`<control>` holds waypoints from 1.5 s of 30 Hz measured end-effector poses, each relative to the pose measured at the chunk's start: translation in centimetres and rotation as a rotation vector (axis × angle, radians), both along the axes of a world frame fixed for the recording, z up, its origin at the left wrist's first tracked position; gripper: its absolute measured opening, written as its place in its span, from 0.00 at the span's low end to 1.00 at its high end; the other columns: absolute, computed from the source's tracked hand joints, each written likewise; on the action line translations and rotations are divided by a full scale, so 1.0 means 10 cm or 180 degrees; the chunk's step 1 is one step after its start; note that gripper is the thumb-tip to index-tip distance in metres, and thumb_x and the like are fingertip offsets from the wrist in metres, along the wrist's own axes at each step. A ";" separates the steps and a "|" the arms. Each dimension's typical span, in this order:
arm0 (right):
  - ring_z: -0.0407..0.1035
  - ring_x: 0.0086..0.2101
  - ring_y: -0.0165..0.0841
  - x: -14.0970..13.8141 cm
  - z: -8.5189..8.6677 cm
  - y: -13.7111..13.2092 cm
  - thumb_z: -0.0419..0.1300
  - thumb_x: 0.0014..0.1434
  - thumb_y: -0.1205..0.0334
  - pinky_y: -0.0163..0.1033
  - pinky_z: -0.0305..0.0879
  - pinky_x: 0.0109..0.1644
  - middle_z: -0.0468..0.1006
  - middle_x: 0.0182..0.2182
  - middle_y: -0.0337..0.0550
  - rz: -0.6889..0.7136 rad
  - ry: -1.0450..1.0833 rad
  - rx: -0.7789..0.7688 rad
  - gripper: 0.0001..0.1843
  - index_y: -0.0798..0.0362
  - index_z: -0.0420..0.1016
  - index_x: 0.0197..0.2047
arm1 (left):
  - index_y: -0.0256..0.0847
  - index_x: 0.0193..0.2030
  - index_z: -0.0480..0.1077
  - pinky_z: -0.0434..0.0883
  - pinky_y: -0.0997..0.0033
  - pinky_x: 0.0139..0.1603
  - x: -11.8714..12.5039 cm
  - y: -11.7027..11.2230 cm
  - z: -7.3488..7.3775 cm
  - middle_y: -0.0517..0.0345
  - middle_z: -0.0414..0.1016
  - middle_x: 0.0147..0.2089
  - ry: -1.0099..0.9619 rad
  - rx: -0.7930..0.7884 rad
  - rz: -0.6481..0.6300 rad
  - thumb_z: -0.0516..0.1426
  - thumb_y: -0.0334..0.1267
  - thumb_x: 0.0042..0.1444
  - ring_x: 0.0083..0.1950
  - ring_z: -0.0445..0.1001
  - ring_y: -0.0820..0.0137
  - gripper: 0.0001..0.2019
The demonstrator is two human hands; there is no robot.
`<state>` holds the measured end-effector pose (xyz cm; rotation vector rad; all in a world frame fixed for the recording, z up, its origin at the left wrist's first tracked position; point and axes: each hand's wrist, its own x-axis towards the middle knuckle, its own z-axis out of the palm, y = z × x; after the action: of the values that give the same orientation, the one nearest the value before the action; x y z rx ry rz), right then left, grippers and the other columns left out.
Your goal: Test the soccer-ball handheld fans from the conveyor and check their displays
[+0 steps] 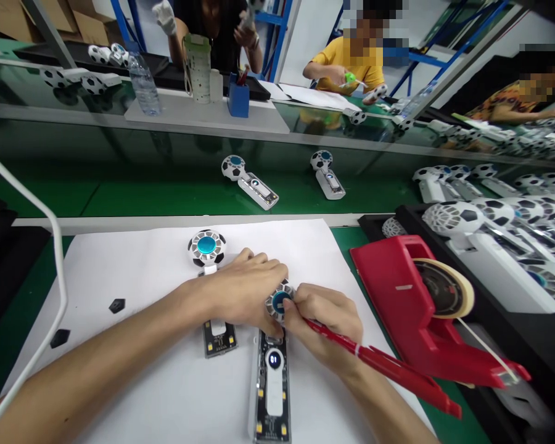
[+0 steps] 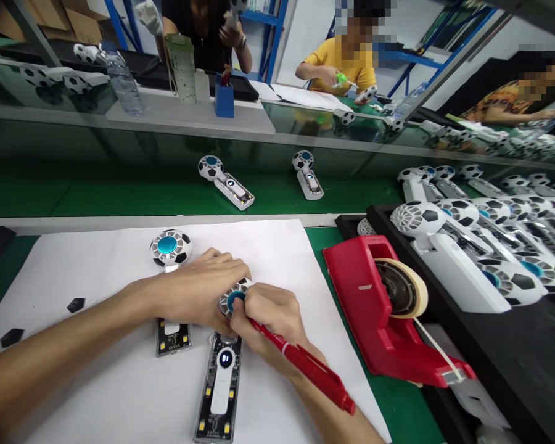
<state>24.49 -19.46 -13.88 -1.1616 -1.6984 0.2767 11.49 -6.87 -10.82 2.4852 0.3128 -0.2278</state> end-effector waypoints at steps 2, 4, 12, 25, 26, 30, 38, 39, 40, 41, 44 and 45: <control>0.48 0.22 0.25 0.00 0.00 0.00 0.56 0.58 0.81 0.35 0.45 0.25 0.52 0.21 0.32 0.0005 0.0012 -0.0003 0.22 0.51 0.49 0.26 | 0.42 0.41 0.62 0.60 0.61 0.47 0.00 0.00 0.01 0.57 0.70 0.41 0.0000 0.0002 0.0001 0.65 0.54 0.45 0.44 0.66 0.62 0.24; 0.47 0.22 0.24 0.00 0.00 0.00 0.56 0.57 0.82 0.34 0.45 0.25 0.52 0.21 0.32 -0.0021 0.0027 -0.0001 0.22 0.51 0.49 0.26 | 0.42 0.40 0.62 0.60 0.61 0.47 0.00 0.00 0.01 0.57 0.70 0.41 0.0001 -0.0008 -0.0005 0.65 0.55 0.45 0.44 0.66 0.62 0.24; 0.45 0.22 0.25 -0.01 0.03 0.03 0.55 0.58 0.82 0.35 0.43 0.24 0.51 0.20 0.32 -0.0105 0.0026 0.0105 0.21 0.51 0.49 0.25 | 0.42 0.39 0.61 0.60 0.60 0.47 0.01 0.01 0.01 0.57 0.70 0.40 0.0006 -0.0004 -0.0010 0.64 0.56 0.45 0.44 0.66 0.62 0.25; 0.46 0.21 0.25 0.00 0.03 0.03 0.55 0.58 0.81 0.35 0.43 0.24 0.50 0.20 0.32 -0.0110 0.0085 0.0115 0.22 0.50 0.48 0.25 | 0.41 0.40 0.61 0.61 0.59 0.47 0.01 0.01 0.04 0.56 0.70 0.41 0.0069 -0.0026 -0.0067 0.61 0.56 0.48 0.45 0.66 0.61 0.23; 0.45 0.21 0.25 0.00 0.03 0.03 0.55 0.58 0.81 0.35 0.43 0.24 0.50 0.20 0.32 -0.0107 0.0084 0.0121 0.22 0.50 0.48 0.25 | 0.42 0.40 0.61 0.61 0.59 0.47 0.01 0.01 0.04 0.56 0.70 0.41 0.0068 -0.0022 -0.0063 0.61 0.56 0.48 0.45 0.66 0.61 0.23; 0.45 0.21 0.25 0.00 0.04 0.03 0.55 0.57 0.82 0.35 0.43 0.24 0.50 0.20 0.32 -0.0060 0.0061 0.0082 0.22 0.51 0.48 0.25 | 0.42 0.41 0.61 0.60 0.60 0.47 0.02 0.01 0.03 0.56 0.70 0.42 0.0069 -0.0053 -0.0048 0.61 0.54 0.49 0.45 0.66 0.61 0.22; 0.45 0.21 0.25 -0.01 0.03 0.02 0.55 0.57 0.82 0.34 0.44 0.23 0.50 0.21 0.32 -0.0111 0.0133 0.0104 0.22 0.51 0.48 0.25 | 0.42 0.40 0.61 0.60 0.60 0.46 0.01 0.01 0.03 0.57 0.70 0.41 0.0048 -0.0043 -0.0055 0.60 0.58 0.48 0.44 0.66 0.61 0.23; 0.45 0.21 0.24 -0.01 0.03 0.02 0.55 0.57 0.82 0.34 0.43 0.23 0.50 0.21 0.32 -0.0115 0.0134 0.0095 0.22 0.51 0.48 0.25 | 0.42 0.39 0.61 0.60 0.60 0.46 0.01 0.01 0.02 0.57 0.70 0.41 0.0048 -0.0043 -0.0056 0.61 0.58 0.48 0.44 0.66 0.61 0.23; 0.45 0.21 0.24 -0.01 0.04 0.02 0.56 0.57 0.82 0.34 0.43 0.23 0.50 0.21 0.32 -0.0120 0.0124 0.0093 0.22 0.51 0.48 0.25 | 0.42 0.39 0.61 0.60 0.60 0.46 0.01 0.01 0.02 0.57 0.70 0.41 0.0047 -0.0040 -0.0055 0.61 0.58 0.48 0.44 0.66 0.62 0.24; 0.45 0.21 0.24 0.00 0.04 0.02 0.56 0.57 0.82 0.34 0.43 0.23 0.50 0.21 0.32 -0.0120 0.0115 0.0087 0.22 0.51 0.48 0.25 | 0.42 0.39 0.61 0.60 0.60 0.46 0.01 0.01 0.02 0.57 0.70 0.41 0.0043 -0.0035 -0.0055 0.61 0.58 0.47 0.44 0.66 0.62 0.24; 0.45 0.21 0.25 0.00 0.04 0.03 0.55 0.57 0.82 0.34 0.43 0.23 0.50 0.20 0.32 -0.0109 0.0099 0.0088 0.22 0.51 0.48 0.25 | 0.42 0.39 0.61 0.60 0.60 0.47 0.01 0.02 0.01 0.57 0.70 0.41 0.0006 -0.0030 -0.0058 0.62 0.57 0.47 0.43 0.66 0.62 0.23; 0.45 0.21 0.25 0.00 0.04 0.03 0.55 0.57 0.82 0.34 0.43 0.23 0.50 0.20 0.32 -0.0112 0.0100 0.0093 0.22 0.51 0.48 0.25 | 0.42 0.39 0.61 0.60 0.60 0.46 0.01 0.02 0.00 0.58 0.70 0.40 -0.0005 -0.0033 -0.0055 0.62 0.57 0.47 0.43 0.66 0.62 0.23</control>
<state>24.48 -19.17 -13.48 -1.1588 -1.6480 0.2464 11.55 -6.71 -10.80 2.4785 0.2888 -0.2340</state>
